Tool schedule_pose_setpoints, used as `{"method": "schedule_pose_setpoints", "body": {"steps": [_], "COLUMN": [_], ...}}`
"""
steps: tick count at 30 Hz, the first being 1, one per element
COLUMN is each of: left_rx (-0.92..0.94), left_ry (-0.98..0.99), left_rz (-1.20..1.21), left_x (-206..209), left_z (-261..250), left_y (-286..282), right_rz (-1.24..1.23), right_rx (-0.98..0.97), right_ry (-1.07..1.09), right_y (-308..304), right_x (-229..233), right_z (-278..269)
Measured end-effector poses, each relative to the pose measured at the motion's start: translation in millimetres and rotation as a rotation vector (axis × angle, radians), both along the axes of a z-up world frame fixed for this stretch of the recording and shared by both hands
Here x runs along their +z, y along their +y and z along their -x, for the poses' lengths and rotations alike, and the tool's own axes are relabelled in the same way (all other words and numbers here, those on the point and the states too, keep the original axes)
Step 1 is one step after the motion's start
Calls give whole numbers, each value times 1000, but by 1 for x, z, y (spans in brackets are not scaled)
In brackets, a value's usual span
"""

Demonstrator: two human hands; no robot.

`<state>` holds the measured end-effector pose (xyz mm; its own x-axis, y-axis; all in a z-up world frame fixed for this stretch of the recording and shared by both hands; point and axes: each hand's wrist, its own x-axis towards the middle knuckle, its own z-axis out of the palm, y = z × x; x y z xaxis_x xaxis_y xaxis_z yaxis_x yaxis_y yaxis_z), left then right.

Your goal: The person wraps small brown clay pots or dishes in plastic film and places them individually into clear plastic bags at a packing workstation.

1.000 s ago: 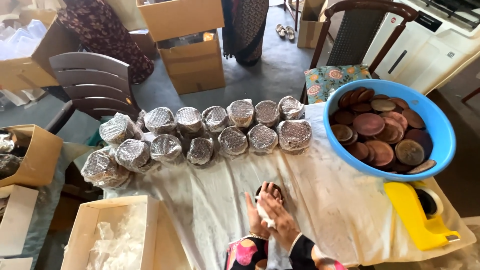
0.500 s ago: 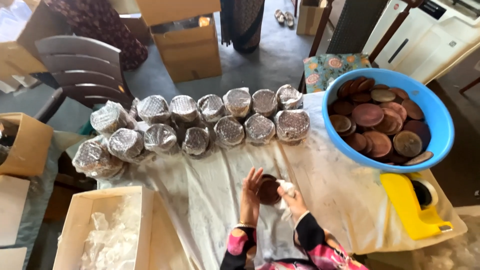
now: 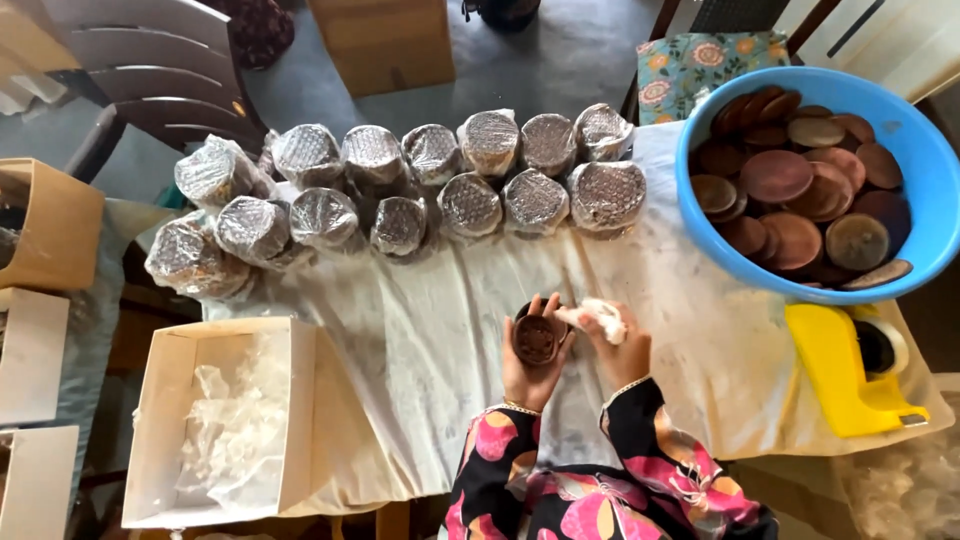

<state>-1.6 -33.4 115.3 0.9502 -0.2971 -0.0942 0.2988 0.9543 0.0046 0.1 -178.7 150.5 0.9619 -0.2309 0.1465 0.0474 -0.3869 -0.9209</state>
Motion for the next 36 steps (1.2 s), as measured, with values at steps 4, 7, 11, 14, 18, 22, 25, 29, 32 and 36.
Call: {"method": "schedule_pose_setpoints", "body": {"steps": [4,7,11,14,18,22,25,29,32,36], "left_rx": [81,116,169,222,208,152,135,234,197,73], "left_ry": [-118,-190,-71,-104,-135,-8,58,91,154,102], "left_rz": [-550,-845,-920,-846,-573,-468,-388,-250,-270,-491], "left_x": [-26,-22,-46,-39,-24,-19,-44,-47,-13,-17], "left_z": [5,1,-13,-12,-16,-5,-3,-10,-7,-5], "left_y": [-17,-13,-7,-4,-3,-7,-9,4,6,-23], "right_rz": [-70,-36,-600,-468,-955,-902,-880,-243,-139,-18], "right_rx": [226,278,294,228,64,25,-29,150,81,303], "right_ry": [-219,-316,155,170,338,463,565,303,137,-152], "right_y": [35,43,25,10,8,11,-5,-26,-10,41], "right_x": [-27,-76,-114,-108,-88,-123,-160,-118,-49,-7], "right_z": [7,14,5,6,0,7,0,-20,-16,12]}}
